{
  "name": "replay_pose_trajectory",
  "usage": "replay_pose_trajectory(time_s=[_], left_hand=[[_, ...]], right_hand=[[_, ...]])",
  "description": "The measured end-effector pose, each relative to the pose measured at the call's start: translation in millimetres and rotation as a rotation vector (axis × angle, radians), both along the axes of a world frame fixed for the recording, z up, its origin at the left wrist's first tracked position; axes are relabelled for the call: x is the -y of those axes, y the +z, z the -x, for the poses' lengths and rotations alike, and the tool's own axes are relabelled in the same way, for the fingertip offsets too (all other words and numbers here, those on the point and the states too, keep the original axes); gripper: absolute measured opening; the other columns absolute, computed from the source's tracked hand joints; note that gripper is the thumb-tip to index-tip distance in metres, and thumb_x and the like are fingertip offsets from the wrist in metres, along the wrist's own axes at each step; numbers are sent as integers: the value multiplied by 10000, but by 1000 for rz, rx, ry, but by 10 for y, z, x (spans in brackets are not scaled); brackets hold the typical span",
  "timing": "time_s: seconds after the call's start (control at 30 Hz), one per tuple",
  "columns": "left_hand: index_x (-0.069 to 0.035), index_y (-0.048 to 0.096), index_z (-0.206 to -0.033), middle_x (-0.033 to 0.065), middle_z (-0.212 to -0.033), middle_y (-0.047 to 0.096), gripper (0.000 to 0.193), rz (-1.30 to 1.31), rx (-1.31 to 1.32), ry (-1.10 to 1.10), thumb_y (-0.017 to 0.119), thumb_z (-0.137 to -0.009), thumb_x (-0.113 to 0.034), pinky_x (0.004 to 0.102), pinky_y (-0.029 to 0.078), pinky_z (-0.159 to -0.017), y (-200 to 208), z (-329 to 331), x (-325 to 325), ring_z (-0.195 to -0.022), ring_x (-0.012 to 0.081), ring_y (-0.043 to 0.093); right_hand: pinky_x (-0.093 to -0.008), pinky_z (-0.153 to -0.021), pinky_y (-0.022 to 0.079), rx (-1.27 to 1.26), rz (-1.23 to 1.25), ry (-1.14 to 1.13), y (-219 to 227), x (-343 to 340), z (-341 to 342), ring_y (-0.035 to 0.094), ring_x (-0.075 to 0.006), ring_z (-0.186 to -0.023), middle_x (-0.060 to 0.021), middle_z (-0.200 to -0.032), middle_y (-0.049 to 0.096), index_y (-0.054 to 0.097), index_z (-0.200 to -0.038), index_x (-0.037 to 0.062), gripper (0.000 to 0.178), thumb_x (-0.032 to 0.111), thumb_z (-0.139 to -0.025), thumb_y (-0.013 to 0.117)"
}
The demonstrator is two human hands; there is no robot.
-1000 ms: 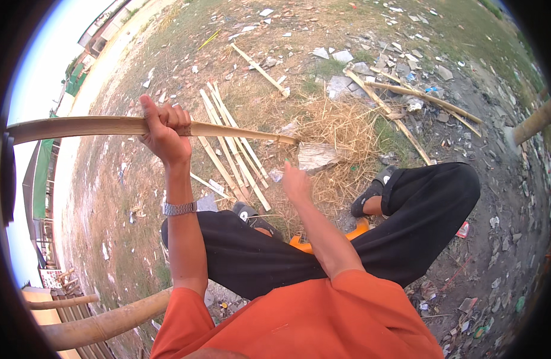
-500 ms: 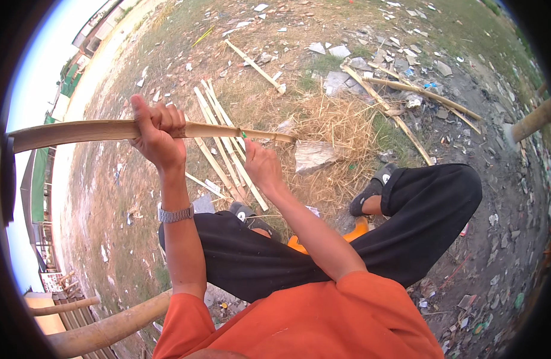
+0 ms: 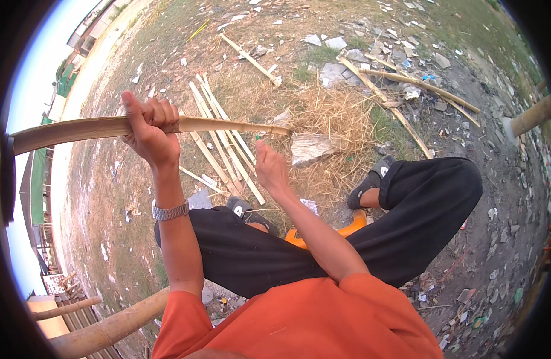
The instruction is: The person sits on a small stool outdoors and uses a green utility knife to shave the surface of a long, thin bamboo stick. They hold the stick with their left hand and scrape along its length with the knife in their right hand, removing the outer layer.
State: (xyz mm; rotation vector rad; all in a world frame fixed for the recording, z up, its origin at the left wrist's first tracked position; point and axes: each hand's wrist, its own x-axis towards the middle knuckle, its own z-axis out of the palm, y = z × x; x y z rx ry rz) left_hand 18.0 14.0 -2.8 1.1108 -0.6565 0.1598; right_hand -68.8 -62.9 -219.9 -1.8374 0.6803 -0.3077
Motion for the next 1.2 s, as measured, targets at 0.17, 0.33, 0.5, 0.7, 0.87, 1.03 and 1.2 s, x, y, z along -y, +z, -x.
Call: replay_pose_trajectory(time_s=[0.17, 0.33, 0.5, 0.7, 0.87, 1.03, 1.2], left_hand=[[-146, 215, -572, -44, -489, 187, 537, 0, 12, -68, 445, -1000, -374, 271, 155, -416, -23, -52, 17, -434, 83, 165], [-147, 219, -585, -42, -497, 178, 523, -17, 21, -72, 440, -1002, -372, 273, 150, -420, -5, -65, -31, -440, 85, 156], [-145, 226, -592, -42, -492, 179, 513, -36, 71, -124, 433, -1004, -369, 270, 148, -418, -19, -28, 39, -437, 84, 157], [-148, 216, -583, -42, -490, 175, 523, -41, 58, -81, 422, -1007, -377, 269, 147, -418, -12, 39, 70, -434, 82, 151], [-153, 214, -580, -43, -490, 171, 523, -30, 36, -59, 424, -1007, -371, 271, 145, -418, -5, 19, 39, -431, 83, 135], [-155, 212, -579, -45, -490, 161, 523, -27, 31, -54, 421, -1009, -368, 273, 142, -420, -9, 24, 92, -433, 85, 132], [-155, 200, -569, -49, -489, 162, 535, -30, 10, -3, 423, -1010, -361, 271, 140, -418, 20, 43, 54, -431, 83, 128]], right_hand=[[-527, -674, 457, 37, 4, -10, 405, 4, -102, 593, -460, -673, -296, -655, 571, 626, -820, -21, 563, 402, -1004, 304], [-528, -674, 466, -117, 118, -25, -44, 78, -82, 599, -458, -674, -294, -656, 582, 646, -835, -13, 558, 401, -1002, 310], [-532, -646, 468, 6, 171, -56, -115, 77, -180, 600, -456, -640, -296, -646, 583, 642, -806, -21, 579, 413, -1000, 312], [-540, -676, 466, 37, 17, -40, 57, 91, -141, 595, -462, -652, -296, -667, 598, 634, -783, -28, 635, 450, -999, 276], [-542, -702, 470, -120, 78, -34, -153, 109, -320, 598, -470, -688, -308, -714, 607, 635, -785, -35, 634, 439, -999, 273], [-545, -705, 482, -56, 36, -2, 5, 82, -196, 609, -478, -704, -289, -734, 625, 657, -868, -23, 623, 442, -999, 264], [-549, -707, 482, -171, 91, -41, -376, 215, -237, 612, -475, -723, -292, -737, 622, 653, -874, -26, 606, 439, -996, 285]])
